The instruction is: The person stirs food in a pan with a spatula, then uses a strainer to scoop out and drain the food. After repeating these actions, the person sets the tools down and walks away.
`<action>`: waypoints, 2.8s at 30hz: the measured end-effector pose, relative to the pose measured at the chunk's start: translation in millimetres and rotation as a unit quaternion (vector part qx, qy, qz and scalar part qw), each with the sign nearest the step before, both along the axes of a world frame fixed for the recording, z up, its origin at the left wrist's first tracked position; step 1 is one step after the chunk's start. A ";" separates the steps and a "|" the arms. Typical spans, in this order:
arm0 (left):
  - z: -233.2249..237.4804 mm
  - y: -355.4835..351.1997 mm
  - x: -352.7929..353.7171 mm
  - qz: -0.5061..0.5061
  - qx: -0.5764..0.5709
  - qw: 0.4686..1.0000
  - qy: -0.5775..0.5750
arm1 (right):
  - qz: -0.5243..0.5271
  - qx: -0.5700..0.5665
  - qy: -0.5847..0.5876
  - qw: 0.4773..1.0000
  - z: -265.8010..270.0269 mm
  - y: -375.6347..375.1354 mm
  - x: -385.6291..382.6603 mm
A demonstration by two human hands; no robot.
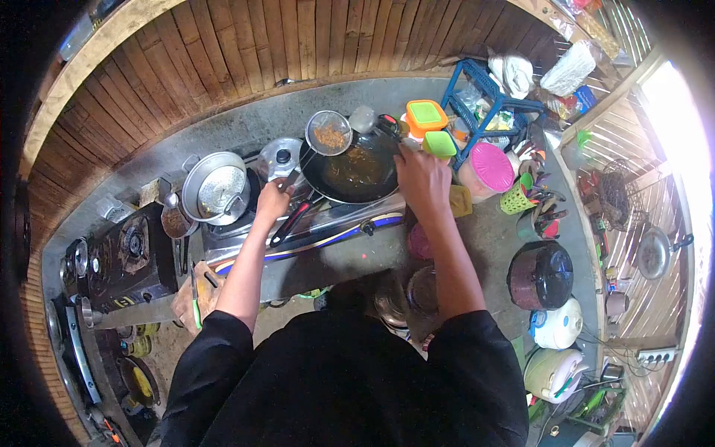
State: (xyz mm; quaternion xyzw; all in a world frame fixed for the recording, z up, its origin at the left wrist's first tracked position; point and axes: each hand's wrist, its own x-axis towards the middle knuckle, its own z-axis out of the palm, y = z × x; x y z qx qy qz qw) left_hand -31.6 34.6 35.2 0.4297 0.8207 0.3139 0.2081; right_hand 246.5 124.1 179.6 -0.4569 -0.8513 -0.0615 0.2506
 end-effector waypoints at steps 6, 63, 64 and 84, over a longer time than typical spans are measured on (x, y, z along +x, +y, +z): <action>-5.3 -0.1 -12.4 0.009 0.051 0.996 0.074 | -0.066 -0.171 -0.032 0.982 18.5 26.7 21.5; 9.5 2.2 11.2 -0.006 0.016 0.999 0.049 | 0.006 -0.119 0.109 0.987 -9.2 22.1 1.8; 11.8 2.7 15.0 -0.007 0.016 0.999 0.049 | 0.039 -0.076 0.087 0.993 -11.9 19.3 -0.5; 14.1 -1.7 -5.7 0.007 0.004 0.999 0.036 | -0.056 -0.263 -0.069 0.961 31.8 41.4 26.8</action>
